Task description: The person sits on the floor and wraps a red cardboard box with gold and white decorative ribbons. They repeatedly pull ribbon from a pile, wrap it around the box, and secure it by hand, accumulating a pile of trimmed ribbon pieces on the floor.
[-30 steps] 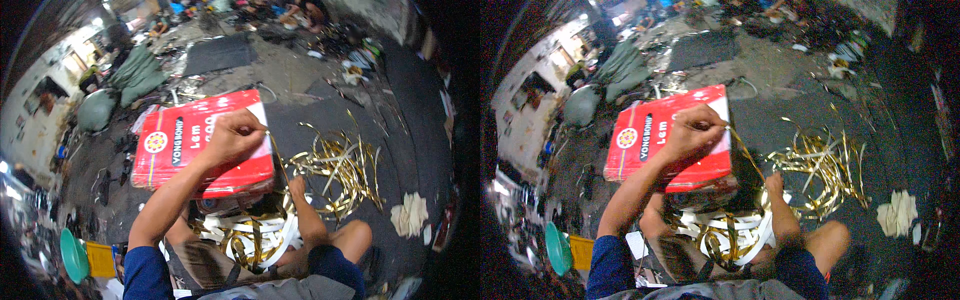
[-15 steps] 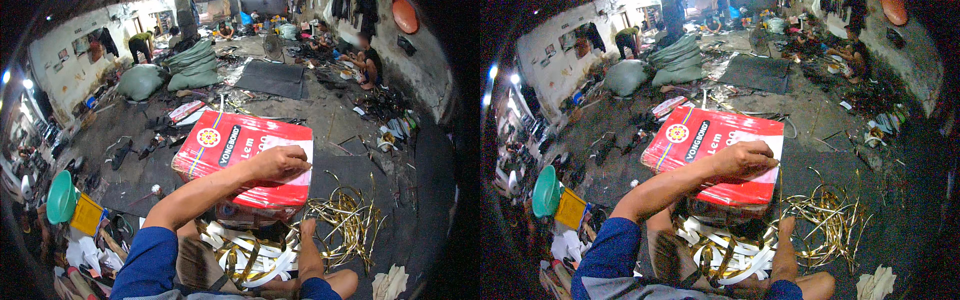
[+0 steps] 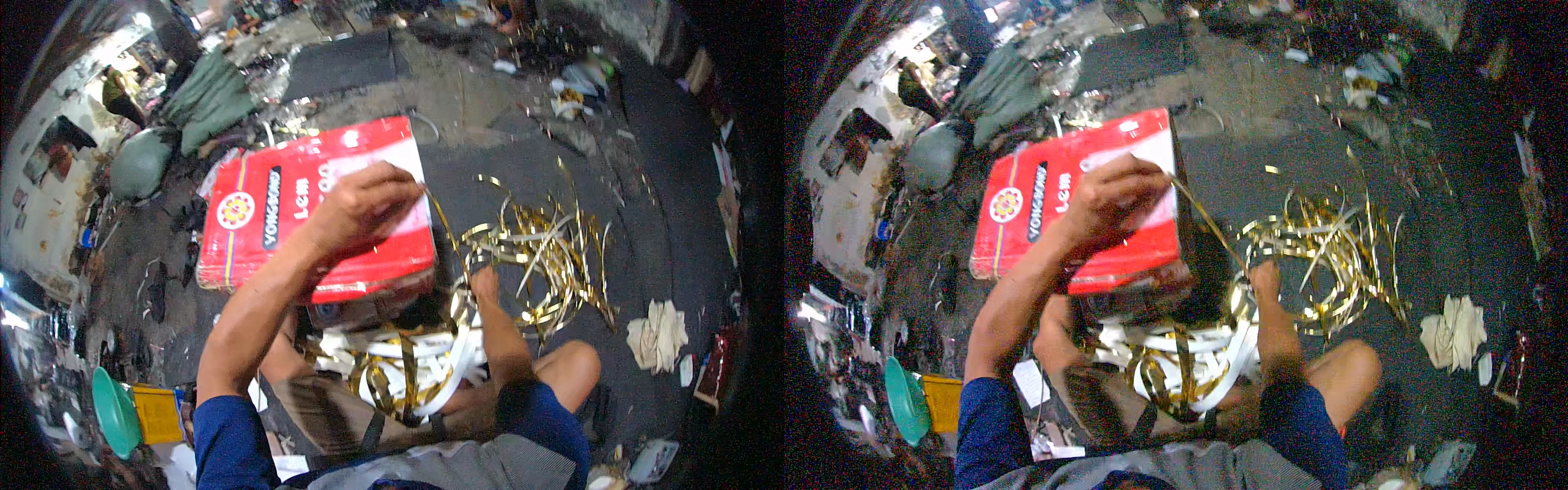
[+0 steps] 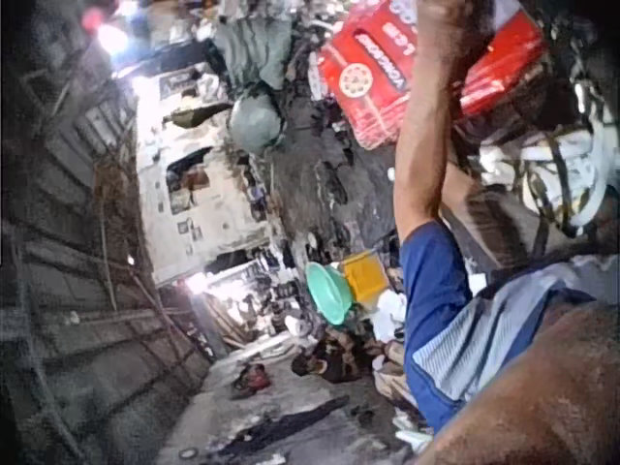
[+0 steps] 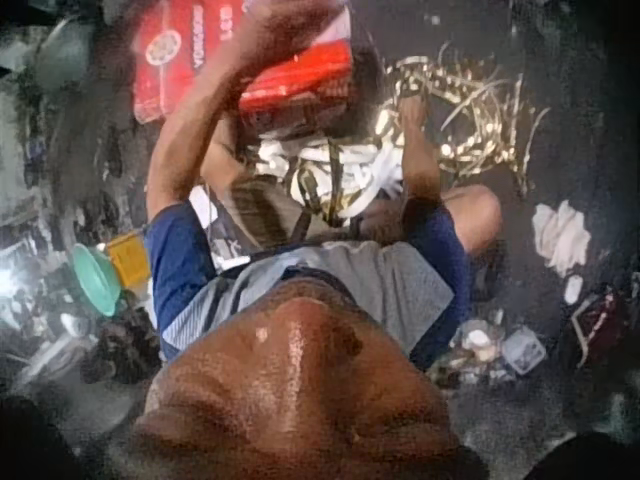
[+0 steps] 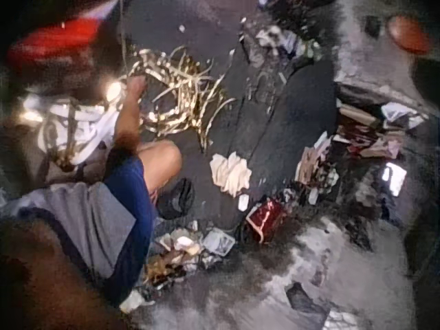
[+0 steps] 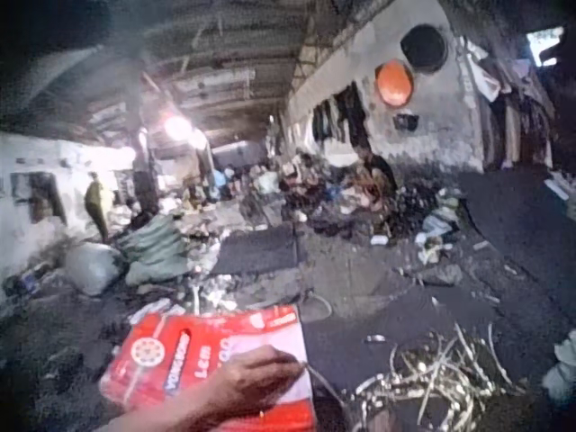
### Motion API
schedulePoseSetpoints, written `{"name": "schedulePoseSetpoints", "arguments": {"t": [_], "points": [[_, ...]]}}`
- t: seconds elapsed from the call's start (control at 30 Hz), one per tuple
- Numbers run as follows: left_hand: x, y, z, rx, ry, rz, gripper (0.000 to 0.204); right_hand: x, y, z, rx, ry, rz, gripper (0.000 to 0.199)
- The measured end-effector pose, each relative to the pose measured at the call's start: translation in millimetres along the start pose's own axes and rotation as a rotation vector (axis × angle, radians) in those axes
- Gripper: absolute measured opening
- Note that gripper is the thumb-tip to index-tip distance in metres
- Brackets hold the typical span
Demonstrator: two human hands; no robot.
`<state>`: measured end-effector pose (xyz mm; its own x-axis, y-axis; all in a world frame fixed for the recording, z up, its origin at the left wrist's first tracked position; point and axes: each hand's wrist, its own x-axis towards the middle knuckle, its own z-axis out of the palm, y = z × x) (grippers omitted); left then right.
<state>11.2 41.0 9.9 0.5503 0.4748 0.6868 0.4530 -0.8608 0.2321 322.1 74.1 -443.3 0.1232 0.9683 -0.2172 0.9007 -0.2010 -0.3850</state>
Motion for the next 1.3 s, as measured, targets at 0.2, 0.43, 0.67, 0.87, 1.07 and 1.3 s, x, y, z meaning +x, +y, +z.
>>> {"name": "schedulePoseSetpoints", "arguments": {"t": [0.2, 0.43, 0.67, 0.87, 1.07, 1.3], "points": [[-19, 12, -22, 0.208, -0.187, -0.042, 0.042, -19, -21, 2, 0.15, 0.118, 0.129, 0.031], [-15, 10, -21, 0.139, -0.283, -0.137, 0.059, -30, -7, 4, -0.1, 0.006, 0.102, 0.017], [-77, 90, 18, 0.299, -0.067, 0.105, 0.031, 51, -10, -151, 1.893, 0.531, 0.606, 0.02], [-243, 131, 162, 0.188, -0.584, -0.281, 0.034, -43, -36, -324, 1.112, 1.23, 0.312, 0.024], [-243, 135, 129, -0.013, -0.755, -0.807, 0.042, -246, -110, -282, 0.773, -0.107, -0.559, 0.049], [-146, 183, 39, -0.193, -0.352, -0.916, 0.024, -332, -160, -238, 0.86, -0.351, -0.624, 0.063]]}}
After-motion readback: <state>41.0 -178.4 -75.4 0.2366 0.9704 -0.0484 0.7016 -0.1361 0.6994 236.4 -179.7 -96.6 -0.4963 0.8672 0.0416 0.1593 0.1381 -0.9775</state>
